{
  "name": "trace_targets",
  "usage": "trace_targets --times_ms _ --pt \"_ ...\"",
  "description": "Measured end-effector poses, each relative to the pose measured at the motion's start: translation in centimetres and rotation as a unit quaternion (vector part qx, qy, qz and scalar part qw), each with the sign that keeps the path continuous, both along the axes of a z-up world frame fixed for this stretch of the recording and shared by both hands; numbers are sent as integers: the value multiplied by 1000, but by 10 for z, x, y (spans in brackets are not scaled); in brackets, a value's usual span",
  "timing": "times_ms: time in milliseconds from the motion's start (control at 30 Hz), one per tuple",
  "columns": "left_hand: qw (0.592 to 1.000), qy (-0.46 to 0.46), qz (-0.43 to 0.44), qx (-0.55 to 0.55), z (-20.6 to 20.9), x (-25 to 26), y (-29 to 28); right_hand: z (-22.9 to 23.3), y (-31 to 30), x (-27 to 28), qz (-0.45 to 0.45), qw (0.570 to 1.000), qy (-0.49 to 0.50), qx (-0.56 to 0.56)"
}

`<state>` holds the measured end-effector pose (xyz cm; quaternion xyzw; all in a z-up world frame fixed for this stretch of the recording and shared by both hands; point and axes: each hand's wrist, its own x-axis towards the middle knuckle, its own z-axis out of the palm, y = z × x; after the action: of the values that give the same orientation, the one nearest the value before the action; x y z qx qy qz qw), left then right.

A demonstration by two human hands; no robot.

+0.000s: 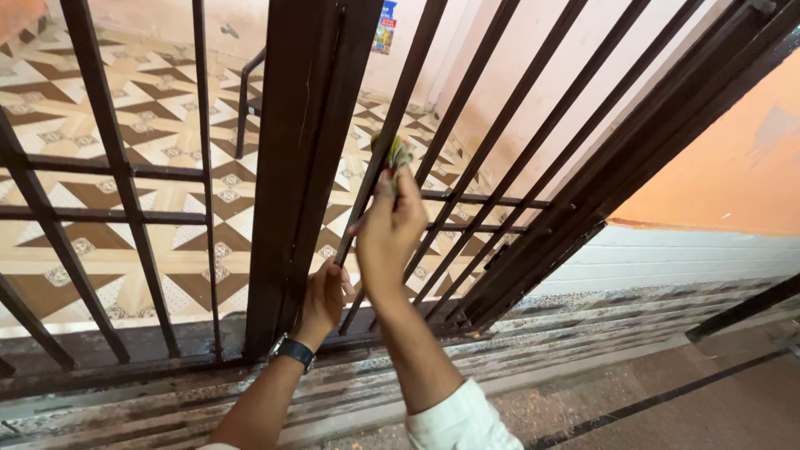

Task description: The person wipes the vertical and horizontal bars of a dark metal gate using a small cloth, cleaning different sections of the frame.

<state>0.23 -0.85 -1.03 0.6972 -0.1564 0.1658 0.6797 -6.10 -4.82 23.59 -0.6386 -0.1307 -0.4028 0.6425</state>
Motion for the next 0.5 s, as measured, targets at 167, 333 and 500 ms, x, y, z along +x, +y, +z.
trace_targets --times_ms 167,333,500 --pt "995 -5 -21 -93 -19 5 -12 62 -26 2 123 985 74 96" --pt "992 -48 -37 -108 -3 0 -9 51 -2 3 24 999 1 38" --pt "999 -35 13 -2 15 -4 1 -5 1 -8 15 1000 15 9"
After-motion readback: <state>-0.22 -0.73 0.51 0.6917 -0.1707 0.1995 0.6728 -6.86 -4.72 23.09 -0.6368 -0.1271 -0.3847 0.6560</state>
